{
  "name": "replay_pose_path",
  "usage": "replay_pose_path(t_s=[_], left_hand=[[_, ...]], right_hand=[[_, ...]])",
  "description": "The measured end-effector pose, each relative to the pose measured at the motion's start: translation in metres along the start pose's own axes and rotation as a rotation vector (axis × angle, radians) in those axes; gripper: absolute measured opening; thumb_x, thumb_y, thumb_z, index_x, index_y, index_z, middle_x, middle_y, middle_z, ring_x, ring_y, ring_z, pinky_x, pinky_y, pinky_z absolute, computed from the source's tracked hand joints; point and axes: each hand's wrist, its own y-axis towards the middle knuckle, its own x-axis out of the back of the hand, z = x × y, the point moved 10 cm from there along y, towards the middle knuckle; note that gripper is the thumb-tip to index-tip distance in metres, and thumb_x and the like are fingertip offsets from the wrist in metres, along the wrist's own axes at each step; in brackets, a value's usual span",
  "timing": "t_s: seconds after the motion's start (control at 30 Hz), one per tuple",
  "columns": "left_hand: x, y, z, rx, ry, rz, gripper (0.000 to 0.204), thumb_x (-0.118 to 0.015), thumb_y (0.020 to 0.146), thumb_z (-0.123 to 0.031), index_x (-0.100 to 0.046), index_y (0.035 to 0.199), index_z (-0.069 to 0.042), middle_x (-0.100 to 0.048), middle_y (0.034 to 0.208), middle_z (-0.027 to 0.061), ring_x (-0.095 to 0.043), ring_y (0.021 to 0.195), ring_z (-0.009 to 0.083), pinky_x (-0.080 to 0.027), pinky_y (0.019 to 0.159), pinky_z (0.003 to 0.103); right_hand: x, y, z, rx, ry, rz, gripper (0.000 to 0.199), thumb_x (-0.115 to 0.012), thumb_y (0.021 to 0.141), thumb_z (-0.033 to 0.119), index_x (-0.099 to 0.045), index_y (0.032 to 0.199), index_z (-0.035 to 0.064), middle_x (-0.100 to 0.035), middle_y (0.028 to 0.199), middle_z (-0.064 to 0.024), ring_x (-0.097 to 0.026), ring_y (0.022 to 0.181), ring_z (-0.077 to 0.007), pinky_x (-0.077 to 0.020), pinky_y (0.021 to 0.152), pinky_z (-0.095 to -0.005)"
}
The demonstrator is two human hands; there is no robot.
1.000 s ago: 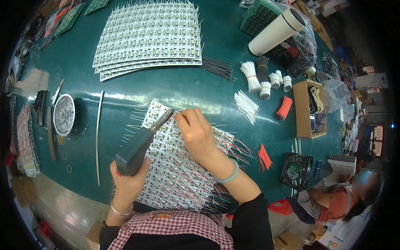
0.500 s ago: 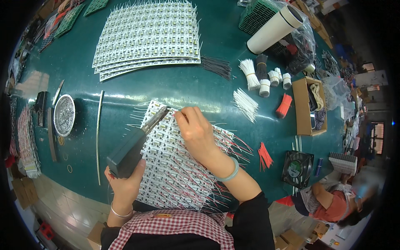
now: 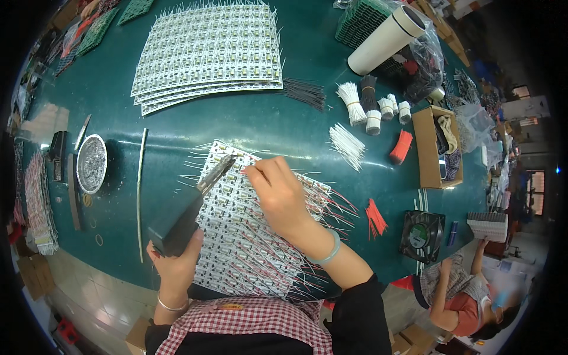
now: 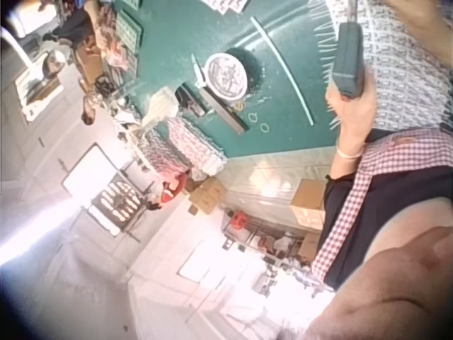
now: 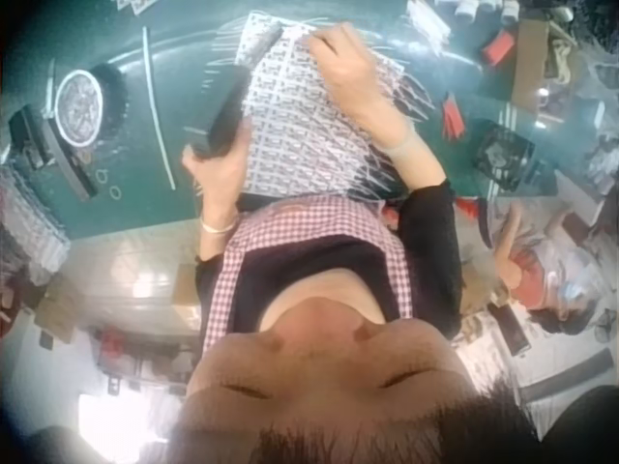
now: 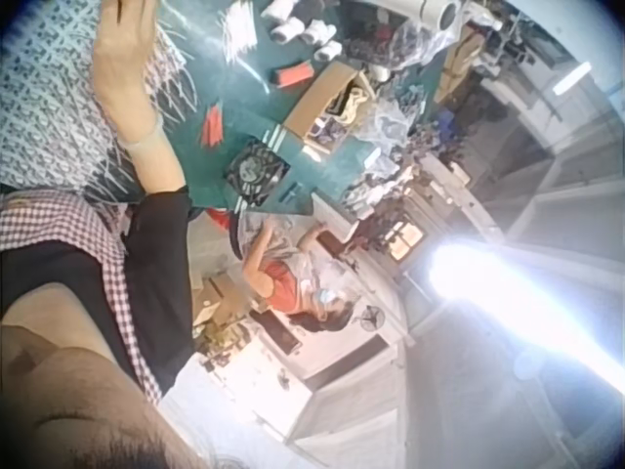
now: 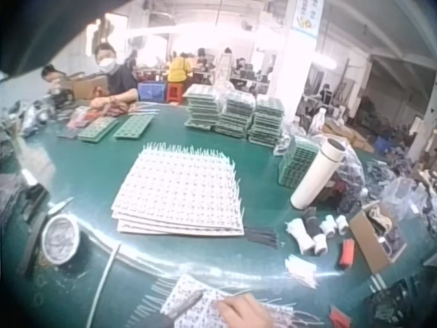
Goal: The person uses a soldering iron to attach wires to a grid of LED modules on a workbench. They repeatedly pick up individual wires, place them onto the circuit board, and apply heat to secure the connections. The person works methodically across the board, handling the components one at a time.
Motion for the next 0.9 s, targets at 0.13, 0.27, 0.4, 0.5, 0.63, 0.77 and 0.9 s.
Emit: replay_pose_path(t_s=[0.13,0.27,0.4,0.5,0.63,0.77,0.9], left_hand=[[0.0,-0.002,0.001,0.027,0.017,0.02,0.019,-0.073,0.078,0.001,-0.067,0.096,0.005,-0.065,0.083,0.0044,-0.057,0.071,0.0078,-0.046,0.062,0.024],[-0.001,-0.002,0.003,0.027,0.038,0.038,0.018,-0.072,0.078,0.001,-0.067,0.096,0.004,-0.065,0.083,0.0042,-0.057,0.071,0.0082,-0.046,0.062,0.025],[-0.004,-0.002,0.007,0.048,0.061,0.072,0.018,-0.072,0.079,0.0,-0.066,0.095,0.004,-0.064,0.082,0.0053,-0.058,0.069,0.0095,-0.047,0.061,0.026],[-0.006,-0.001,0.006,0.009,0.092,0.087,0.017,-0.072,0.079,-0.001,-0.066,0.094,0.004,-0.064,0.081,0.0065,-0.058,0.067,0.0107,-0.047,0.06,0.026],[-0.005,-0.001,0.006,0.027,0.109,0.076,0.016,-0.072,0.079,-0.002,-0.066,0.093,0.003,-0.064,0.079,0.0068,-0.058,0.066,0.0111,-0.047,0.06,0.027],[-0.007,0.0,0.007,0.026,0.128,0.093,0.014,-0.072,0.079,-0.002,-0.065,0.091,0.003,-0.063,0.076,0.006,-0.057,0.064,0.0108,-0.046,0.059,0.027],[-0.008,0.0,0.007,0.0,0.116,0.079,0.013,-0.072,0.079,-0.002,-0.064,0.088,0.002,-0.062,0.074,0.0053,-0.055,0.061,0.0105,-0.045,0.057,0.027]], right_hand=[[-0.011,-0.004,-0.003,-0.024,0.008,0.009,0.026,-0.068,0.072,-0.003,-0.066,0.098,-0.0023,-0.06,0.091,-0.011,-0.058,0.084,-0.0261,-0.05,0.065,-0.0344],[-0.016,-0.003,-0.001,-0.03,-0.017,0.048,0.026,-0.067,0.073,-0.003,-0.066,0.099,-0.0024,-0.06,0.093,-0.0114,-0.058,0.085,-0.0268,-0.0508,0.067,-0.0353],[-0.02,-0.008,-0.005,-0.047,-0.034,0.076,0.025,-0.065,0.074,-0.003,-0.066,0.1,-0.0024,-0.059,0.096,-0.012,-0.058,0.088,-0.0274,-0.0512,0.068,-0.0362],[-0.021,-0.008,-0.006,-0.048,-0.033,0.079,0.025,-0.065,0.075,-0.003,-0.066,0.1,-0.0024,-0.059,0.096,-0.0121,-0.058,0.088,-0.0275,-0.0511,0.069,-0.0363],[-0.02,-0.006,-0.004,-0.041,-0.022,0.071,0.024,-0.066,0.075,-0.003,-0.066,0.099,-0.0027,-0.059,0.095,-0.0117,-0.058,0.087,-0.0271,-0.0507,0.068,-0.0358],[-0.019,-0.006,-0.004,-0.041,-0.024,0.062,0.022,-0.066,0.075,-0.003,-0.066,0.098,-0.003,-0.059,0.093,-0.0115,-0.058,0.086,-0.0266,-0.0503,0.067,-0.0355],[-0.019,-0.005,-0.004,-0.035,-0.017,0.049,0.022,-0.067,0.075,-0.003,-0.066,0.097,-0.003,-0.059,0.092,-0.0112,-0.058,0.085,-0.0263,-0.0499,0.066,-0.0354]])
